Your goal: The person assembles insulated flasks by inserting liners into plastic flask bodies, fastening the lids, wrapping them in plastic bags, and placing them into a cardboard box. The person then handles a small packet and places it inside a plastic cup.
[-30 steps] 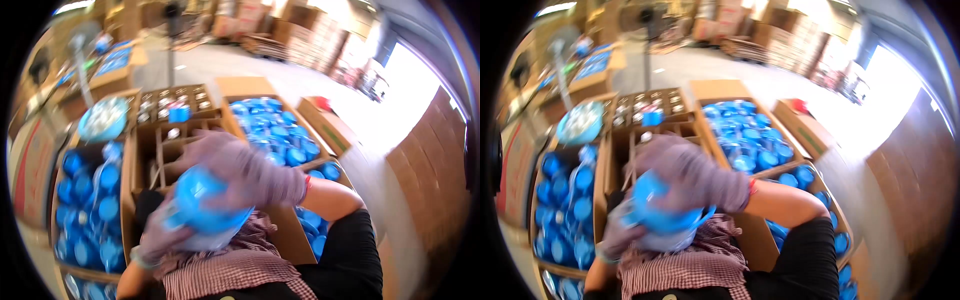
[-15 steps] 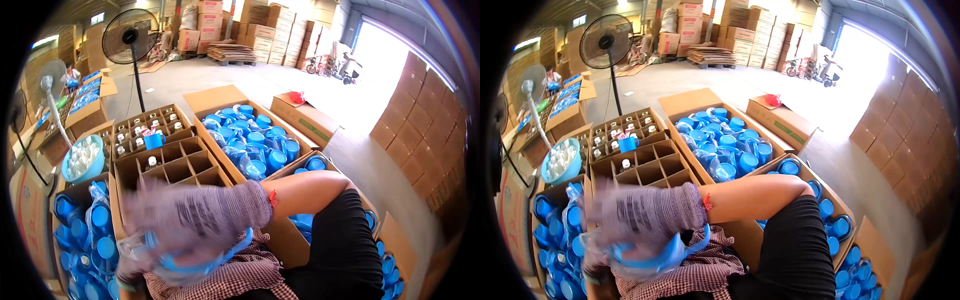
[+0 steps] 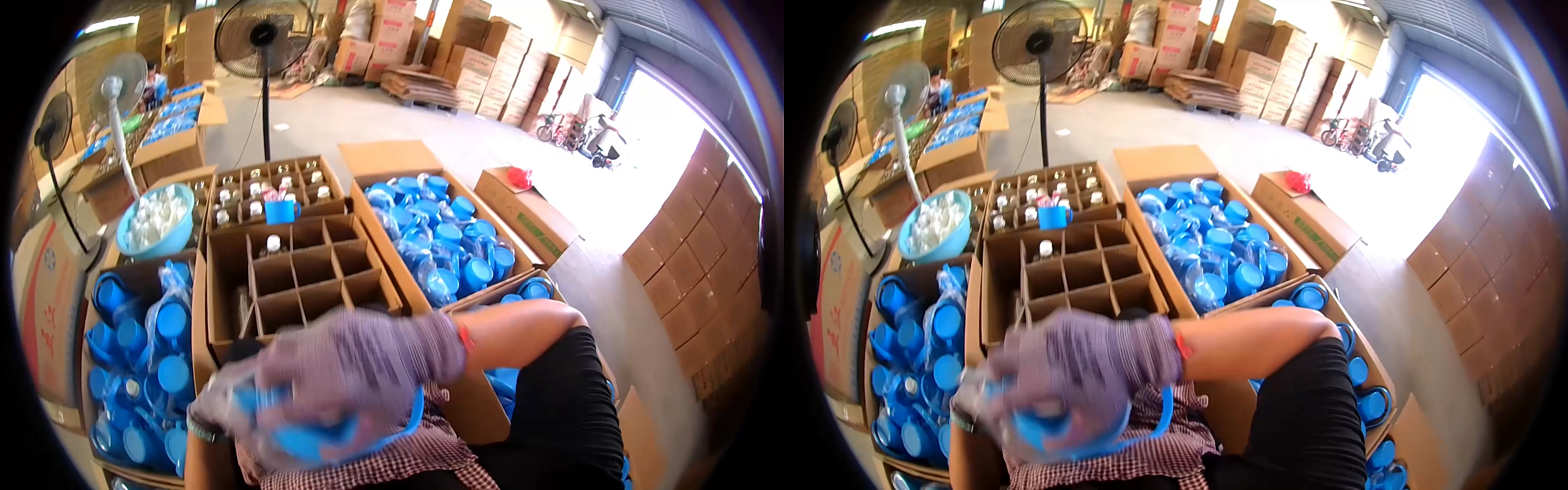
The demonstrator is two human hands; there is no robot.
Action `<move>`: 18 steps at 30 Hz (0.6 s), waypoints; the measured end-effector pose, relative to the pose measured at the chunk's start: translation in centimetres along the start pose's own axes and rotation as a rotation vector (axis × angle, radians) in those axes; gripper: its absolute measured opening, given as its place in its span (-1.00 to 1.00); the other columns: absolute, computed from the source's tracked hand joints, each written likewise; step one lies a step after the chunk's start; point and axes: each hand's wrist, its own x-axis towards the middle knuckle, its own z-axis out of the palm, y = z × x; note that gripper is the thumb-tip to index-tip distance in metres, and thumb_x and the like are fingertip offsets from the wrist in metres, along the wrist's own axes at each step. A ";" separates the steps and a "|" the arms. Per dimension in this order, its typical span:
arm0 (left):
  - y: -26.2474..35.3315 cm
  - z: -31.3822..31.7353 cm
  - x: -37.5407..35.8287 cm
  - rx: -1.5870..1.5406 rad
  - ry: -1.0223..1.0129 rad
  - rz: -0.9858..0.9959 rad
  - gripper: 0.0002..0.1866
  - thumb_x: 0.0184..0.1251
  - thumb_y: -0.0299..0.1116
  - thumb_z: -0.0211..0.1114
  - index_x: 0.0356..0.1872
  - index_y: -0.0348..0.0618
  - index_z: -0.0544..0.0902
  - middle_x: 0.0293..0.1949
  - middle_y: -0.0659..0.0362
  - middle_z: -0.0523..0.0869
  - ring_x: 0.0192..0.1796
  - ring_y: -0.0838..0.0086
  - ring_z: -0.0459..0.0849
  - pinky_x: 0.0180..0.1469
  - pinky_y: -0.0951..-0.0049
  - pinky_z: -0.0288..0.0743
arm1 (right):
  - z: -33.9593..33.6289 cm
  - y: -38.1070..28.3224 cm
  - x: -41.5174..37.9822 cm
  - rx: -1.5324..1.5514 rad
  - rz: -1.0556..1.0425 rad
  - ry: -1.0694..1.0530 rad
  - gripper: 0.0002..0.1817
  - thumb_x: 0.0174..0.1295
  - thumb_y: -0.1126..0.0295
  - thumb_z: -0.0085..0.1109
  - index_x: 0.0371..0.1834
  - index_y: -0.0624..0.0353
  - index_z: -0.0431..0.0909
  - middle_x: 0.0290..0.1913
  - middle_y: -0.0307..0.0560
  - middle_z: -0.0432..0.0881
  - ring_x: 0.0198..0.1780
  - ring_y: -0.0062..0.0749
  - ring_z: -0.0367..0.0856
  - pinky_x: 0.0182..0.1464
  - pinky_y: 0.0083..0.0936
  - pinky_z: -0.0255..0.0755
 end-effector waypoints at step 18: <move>-6.7 1.0 3.3 -0.399 0.006 0.149 -0.29 0.38 -0.27 0.42 0.48 -0.36 0.42 0.18 -0.08 0.70 0.15 0.26 0.75 0.17 0.29 0.70 | 1.8 8.3 1.0 -0.095 0.372 0.326 -0.55 0.16 0.06 0.46 0.04 0.04 0.67 -0.06 0.00 0.71 0.04 -0.10 0.71 0.11 -0.28 0.62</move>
